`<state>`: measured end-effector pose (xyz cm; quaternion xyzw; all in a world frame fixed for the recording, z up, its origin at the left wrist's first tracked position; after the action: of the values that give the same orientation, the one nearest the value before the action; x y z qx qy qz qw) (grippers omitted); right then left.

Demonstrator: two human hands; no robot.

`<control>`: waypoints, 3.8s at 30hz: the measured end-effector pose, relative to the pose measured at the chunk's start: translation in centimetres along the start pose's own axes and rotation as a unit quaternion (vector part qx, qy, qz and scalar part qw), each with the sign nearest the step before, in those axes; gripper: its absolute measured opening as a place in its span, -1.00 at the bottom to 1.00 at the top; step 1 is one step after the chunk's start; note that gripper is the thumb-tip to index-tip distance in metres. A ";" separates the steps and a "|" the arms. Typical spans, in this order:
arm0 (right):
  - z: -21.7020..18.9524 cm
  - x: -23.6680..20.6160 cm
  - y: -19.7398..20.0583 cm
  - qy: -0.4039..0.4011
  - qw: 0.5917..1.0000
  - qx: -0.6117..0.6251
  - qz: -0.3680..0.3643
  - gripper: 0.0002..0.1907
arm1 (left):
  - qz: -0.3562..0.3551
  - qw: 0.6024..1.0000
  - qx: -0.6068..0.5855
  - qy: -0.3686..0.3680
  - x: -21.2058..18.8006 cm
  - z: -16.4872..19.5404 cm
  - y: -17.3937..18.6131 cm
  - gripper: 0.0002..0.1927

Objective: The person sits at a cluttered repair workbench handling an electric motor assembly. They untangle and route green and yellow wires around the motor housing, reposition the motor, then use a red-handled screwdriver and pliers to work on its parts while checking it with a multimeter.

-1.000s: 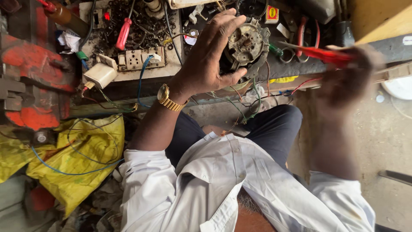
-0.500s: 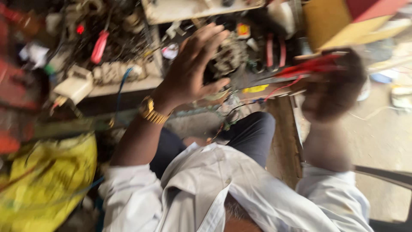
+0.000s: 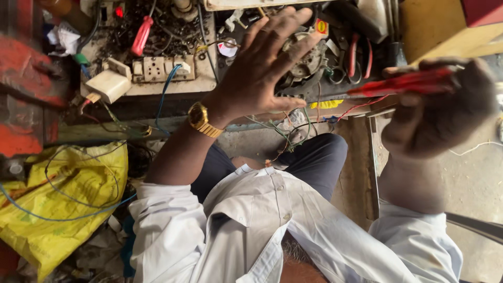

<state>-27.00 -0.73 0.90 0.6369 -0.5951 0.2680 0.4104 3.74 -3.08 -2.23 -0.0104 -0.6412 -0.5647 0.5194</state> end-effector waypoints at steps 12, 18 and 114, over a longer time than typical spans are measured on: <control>-2.3 2.8 -2.1 0.058 0.997 0.003 -0.053 -0.42 | 0.008 0.997 -0.022 0.074 0.0 1.2 -0.4 -0.01; -1.0 0.4 -0.3 0.058 0.997 -0.028 -0.046 -0.53 | 0.036 0.995 -0.011 0.093 0.0 1.4 -1.0 -0.13; -3.9 3.7 -2.1 -0.037 0.981 0.182 0.057 -0.75 | 0.070 0.996 -0.034 0.034 1.3 0.2 1.9 -0.46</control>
<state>-23.85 0.46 5.56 0.6752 -0.5869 0.3709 0.2491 4.12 -3.05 0.04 -0.0536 -0.6012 -0.5483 0.5789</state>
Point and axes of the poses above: each hand's wrist, its own x-axis towards the middle knuckle, its own y-axis out of the back of the hand, z = x × y, the point moved 1 cm from there along x, towards the middle knuckle, and after that the axes turned 3 degrees about x, right-handed, at the moved point
